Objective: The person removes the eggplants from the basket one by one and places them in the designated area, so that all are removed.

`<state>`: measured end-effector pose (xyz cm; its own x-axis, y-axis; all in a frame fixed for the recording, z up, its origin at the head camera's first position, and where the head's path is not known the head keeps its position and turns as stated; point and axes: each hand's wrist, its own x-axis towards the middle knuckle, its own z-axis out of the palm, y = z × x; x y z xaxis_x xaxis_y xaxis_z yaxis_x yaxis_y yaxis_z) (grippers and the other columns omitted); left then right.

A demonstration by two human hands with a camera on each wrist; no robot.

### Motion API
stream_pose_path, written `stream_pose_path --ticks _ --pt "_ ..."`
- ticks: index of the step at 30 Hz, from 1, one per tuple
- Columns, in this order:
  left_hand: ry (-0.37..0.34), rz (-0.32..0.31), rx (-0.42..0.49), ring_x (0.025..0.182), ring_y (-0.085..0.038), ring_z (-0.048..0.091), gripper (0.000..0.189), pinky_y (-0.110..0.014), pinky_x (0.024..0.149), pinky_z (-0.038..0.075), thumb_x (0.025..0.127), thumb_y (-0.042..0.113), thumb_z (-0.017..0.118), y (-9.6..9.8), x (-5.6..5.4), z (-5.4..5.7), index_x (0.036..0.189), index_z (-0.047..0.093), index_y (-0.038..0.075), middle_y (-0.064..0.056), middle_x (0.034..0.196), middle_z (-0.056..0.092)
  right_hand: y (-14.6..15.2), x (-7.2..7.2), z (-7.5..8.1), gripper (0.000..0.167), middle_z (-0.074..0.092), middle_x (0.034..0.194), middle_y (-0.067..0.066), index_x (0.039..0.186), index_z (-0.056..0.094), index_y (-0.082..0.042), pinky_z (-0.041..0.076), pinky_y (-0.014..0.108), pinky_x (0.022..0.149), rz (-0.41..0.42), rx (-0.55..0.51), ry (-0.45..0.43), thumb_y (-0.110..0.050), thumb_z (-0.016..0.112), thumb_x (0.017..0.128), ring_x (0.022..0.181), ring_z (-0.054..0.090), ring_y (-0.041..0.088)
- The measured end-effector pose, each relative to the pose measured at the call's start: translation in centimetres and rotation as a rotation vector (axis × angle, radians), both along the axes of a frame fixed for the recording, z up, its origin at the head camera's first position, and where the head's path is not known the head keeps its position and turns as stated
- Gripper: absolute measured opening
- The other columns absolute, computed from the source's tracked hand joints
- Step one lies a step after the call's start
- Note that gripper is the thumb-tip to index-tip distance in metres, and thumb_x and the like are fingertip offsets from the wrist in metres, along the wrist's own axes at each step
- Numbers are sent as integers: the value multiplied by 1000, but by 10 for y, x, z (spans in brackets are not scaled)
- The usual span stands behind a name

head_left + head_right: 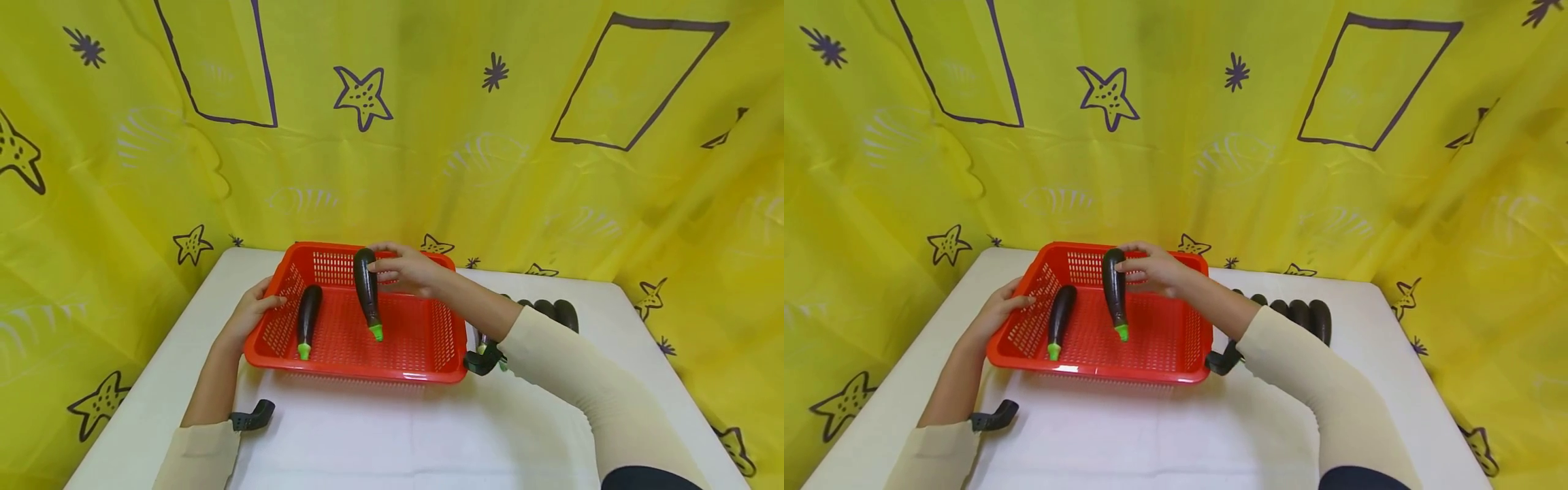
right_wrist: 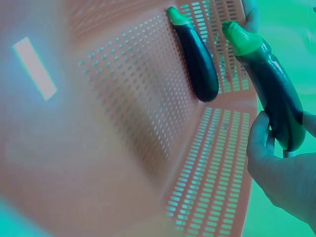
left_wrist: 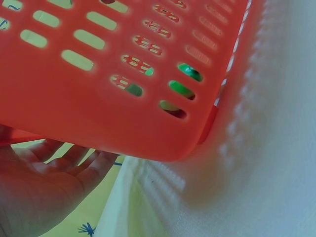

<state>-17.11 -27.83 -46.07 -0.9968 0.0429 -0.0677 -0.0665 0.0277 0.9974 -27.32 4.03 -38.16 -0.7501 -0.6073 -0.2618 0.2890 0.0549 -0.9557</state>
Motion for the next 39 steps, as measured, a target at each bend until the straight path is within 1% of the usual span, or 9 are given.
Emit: stream_pose_path --ticks 3,12,15,19,22,28,33,36,39 --pt "1 -5 -2 104 -15 64 62 -31 86 60 103 5 49 0 0 1 161 30 -1 -31 147 45 11 -1 2 51 61 130 22 151 46 -3 46 60 108 -19 3 16 1 59 102 102 68 28" --pt "-6 -5 -9 105 -17 65 62 -33 86 61 103 6 49 0 1 1 161 30 -1 -32 148 46 40 -2 -1 51 57 134 21 153 45 -3 47 59 108 -61 -5 29 1 56 103 98 70 25" --pt "-5 -6 -8 105 -18 65 62 -33 86 61 103 6 49 0 1 1 162 30 -1 -32 148 46 48 0 -1 49 57 129 19 151 46 -3 51 54 104 -68 -6 36 0 56 103 97 69 25" --pt "-2 -3 -8 104 -16 65 62 -33 85 61 103 6 49 -1 0 1 161 30 -2 -32 146 46 58 2 -1 48 61 119 13 149 46 -2 57 45 93 -82 -20 31 -1 56 102 93 68 24" --pt "3 1 -9 102 -14 65 62 -32 84 61 103 6 50 -1 0 1 161 31 -3 -31 144 47 66 3 1 50 63 115 10 151 43 -2 58 39 87 -99 -25 25 -2 56 103 91 67 22" --pt "8 10 -9 101 -13 64 61 -30 83 60 102 6 50 1 0 1 160 32 -4 -29 141 49 80 5 4 54 68 106 4 156 38 -3 58 37 83 -122 -41 11 -4 55 104 89 68 20" --pt "7 0 -4 102 -14 64 61 -31 85 60 102 5 50 1 0 -1 160 31 -3 -30 143 48 94 6 5 58 63 119 8 159 35 -3 57 37 87 -135 -46 17 -6 54 105 97 66 22" --pt "7 -2 0 103 -14 65 61 -32 85 60 103 5 50 0 0 -1 160 31 -3 -31 143 48 104 8 4 55 56 130 12 159 37 -6 57 36 89 -160 -29 8 -9 53 106 104 62 25" --pt "5 -2 3 102 -14 65 62 -32 85 60 103 6 50 0 0 0 161 31 -3 -31 143 48 113 11 2 53 52 135 12 159 38 -8 57 35 92 -176 -14 -5 -12 53 108 110 58 28"
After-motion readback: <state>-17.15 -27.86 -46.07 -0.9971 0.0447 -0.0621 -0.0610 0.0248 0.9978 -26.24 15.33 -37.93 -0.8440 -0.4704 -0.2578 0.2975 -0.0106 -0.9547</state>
